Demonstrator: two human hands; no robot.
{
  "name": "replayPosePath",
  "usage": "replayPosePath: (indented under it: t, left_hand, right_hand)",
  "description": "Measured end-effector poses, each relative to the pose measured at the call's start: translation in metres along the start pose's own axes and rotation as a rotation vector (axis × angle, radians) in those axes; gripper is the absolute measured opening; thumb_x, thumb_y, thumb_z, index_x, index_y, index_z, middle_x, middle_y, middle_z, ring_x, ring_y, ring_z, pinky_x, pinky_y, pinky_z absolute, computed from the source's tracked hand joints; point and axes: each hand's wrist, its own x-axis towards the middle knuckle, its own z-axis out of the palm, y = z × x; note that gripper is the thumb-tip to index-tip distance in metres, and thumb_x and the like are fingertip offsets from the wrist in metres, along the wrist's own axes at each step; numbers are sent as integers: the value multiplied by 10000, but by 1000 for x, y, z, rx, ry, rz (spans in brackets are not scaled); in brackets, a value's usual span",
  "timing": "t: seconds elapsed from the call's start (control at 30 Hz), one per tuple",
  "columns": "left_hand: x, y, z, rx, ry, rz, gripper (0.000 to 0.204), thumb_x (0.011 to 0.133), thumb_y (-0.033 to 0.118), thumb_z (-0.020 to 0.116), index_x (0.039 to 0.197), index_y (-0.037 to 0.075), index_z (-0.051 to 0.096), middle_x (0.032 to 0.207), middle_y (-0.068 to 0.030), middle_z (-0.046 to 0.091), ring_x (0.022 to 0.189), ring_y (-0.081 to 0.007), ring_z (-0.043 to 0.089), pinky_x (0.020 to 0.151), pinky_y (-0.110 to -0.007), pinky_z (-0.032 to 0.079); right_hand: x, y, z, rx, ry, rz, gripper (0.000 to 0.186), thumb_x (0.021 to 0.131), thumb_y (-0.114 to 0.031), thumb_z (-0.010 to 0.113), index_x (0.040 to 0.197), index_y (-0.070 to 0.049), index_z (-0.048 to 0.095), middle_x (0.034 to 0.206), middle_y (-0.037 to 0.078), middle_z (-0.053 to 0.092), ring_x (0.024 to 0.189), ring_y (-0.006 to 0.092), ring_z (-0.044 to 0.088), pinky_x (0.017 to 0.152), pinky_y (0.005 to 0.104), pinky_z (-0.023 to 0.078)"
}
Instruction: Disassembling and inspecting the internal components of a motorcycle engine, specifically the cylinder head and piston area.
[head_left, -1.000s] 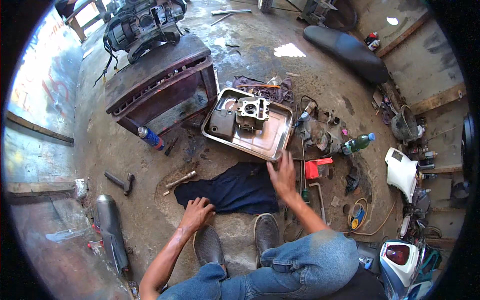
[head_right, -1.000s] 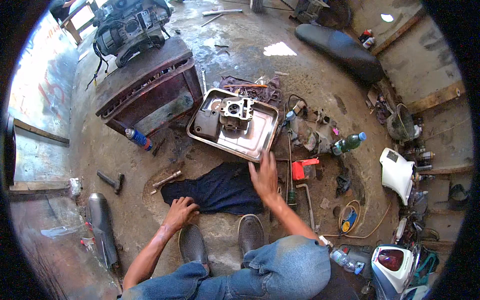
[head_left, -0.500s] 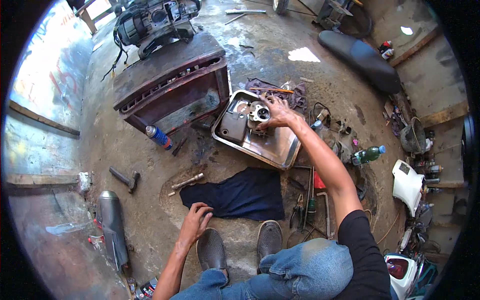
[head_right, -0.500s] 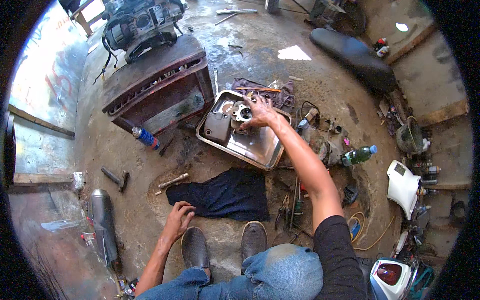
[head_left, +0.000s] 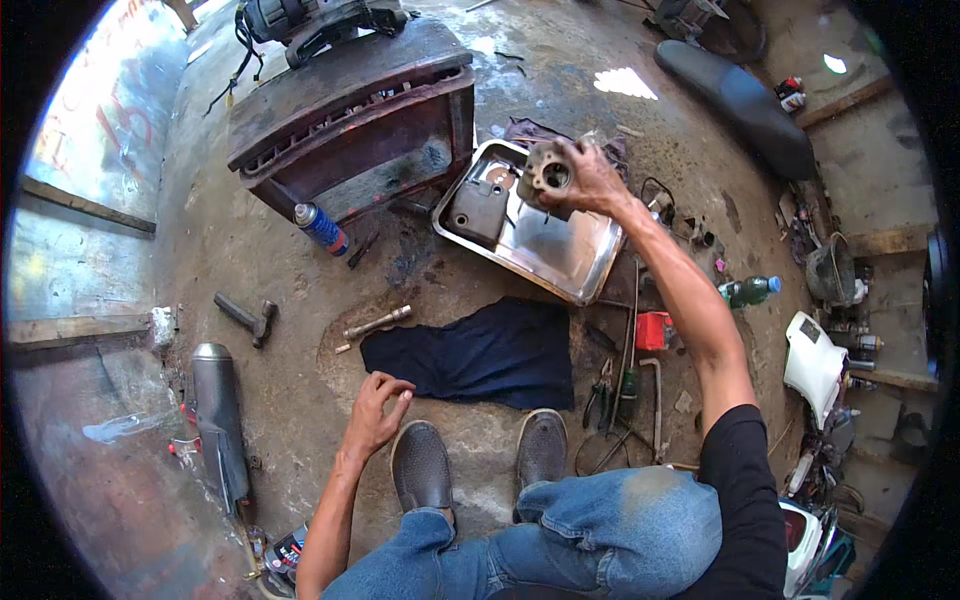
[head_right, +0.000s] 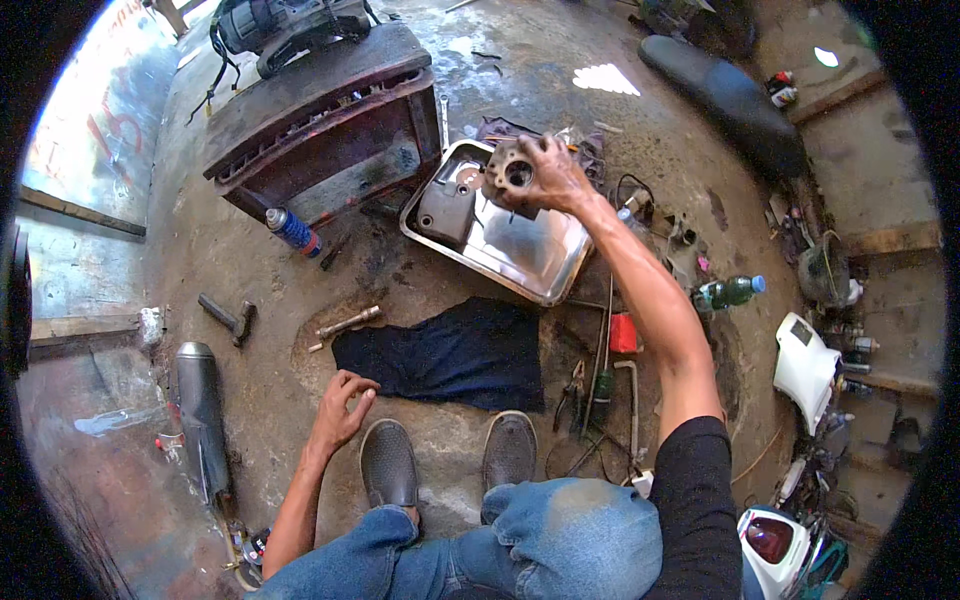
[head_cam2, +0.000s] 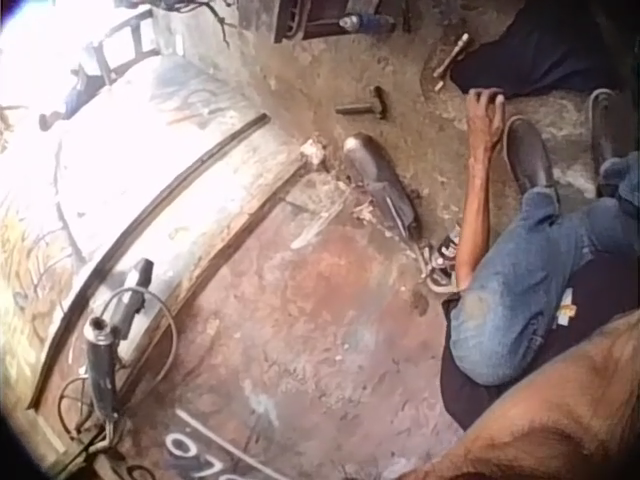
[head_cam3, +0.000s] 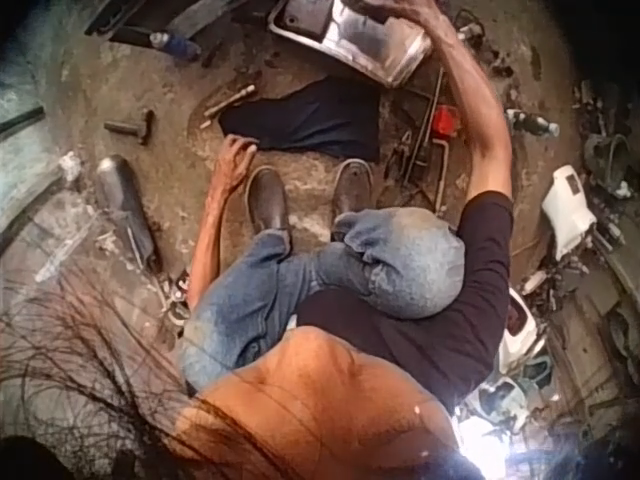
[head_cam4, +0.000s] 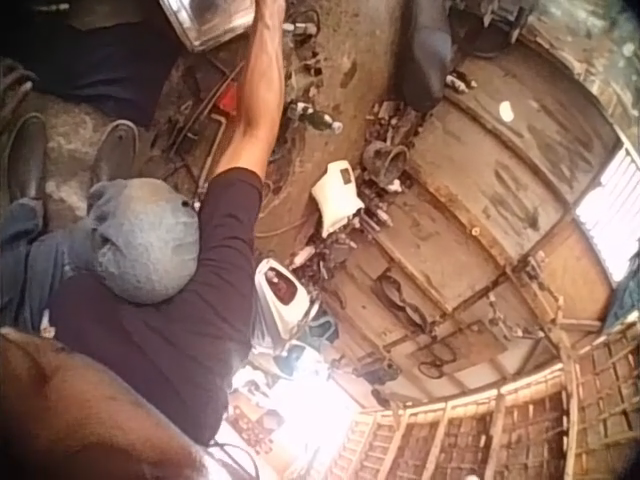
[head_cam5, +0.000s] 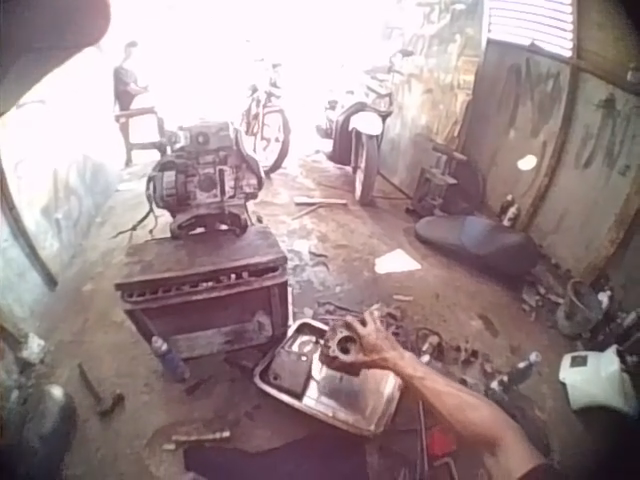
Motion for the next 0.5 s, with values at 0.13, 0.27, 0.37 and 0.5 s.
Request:
replayPosePath:
  t: [0.13,0.27,0.37,0.5]
  left_hand:
    - [8,9,1,-103,24,14,143,953,136,686,1050,43,734,1033,-132,619,1001,-298,636,906,-408,514]
    - [14,20,6,-170,97,96,160,994,136,639,1080,27,720,1151,-136,614,1069,-279,633,923,-384,523]
    - [18,48,-8,-232,147,103,199,970,171,675,1116,43,714,1273,-151,604,1215,-322,594,1037,-428,475]
    - [40,110,-15,-228,224,343,280,919,233,750,1155,87,713,1379,-169,564,1384,-388,488,1124,-497,415]
  right_hand:
    - [-43,-5,-43,191,238,80,1204,646,-671,877,1513,38,434,1443,303,477,1339,422,511,1110,503,469]
    - [-130,-54,-43,1381,74,-20,628,977,-520,623,1380,-43,555,1305,133,669,1145,259,692,1016,378,555]
    - [-191,-74,21,2224,-190,204,793,940,-692,552,1518,-152,485,1472,149,563,1331,353,562,1112,615,451]
    - [-250,-126,55,2625,-201,366,871,932,-730,499,1573,-150,394,1569,189,450,1420,445,443,1146,690,367]
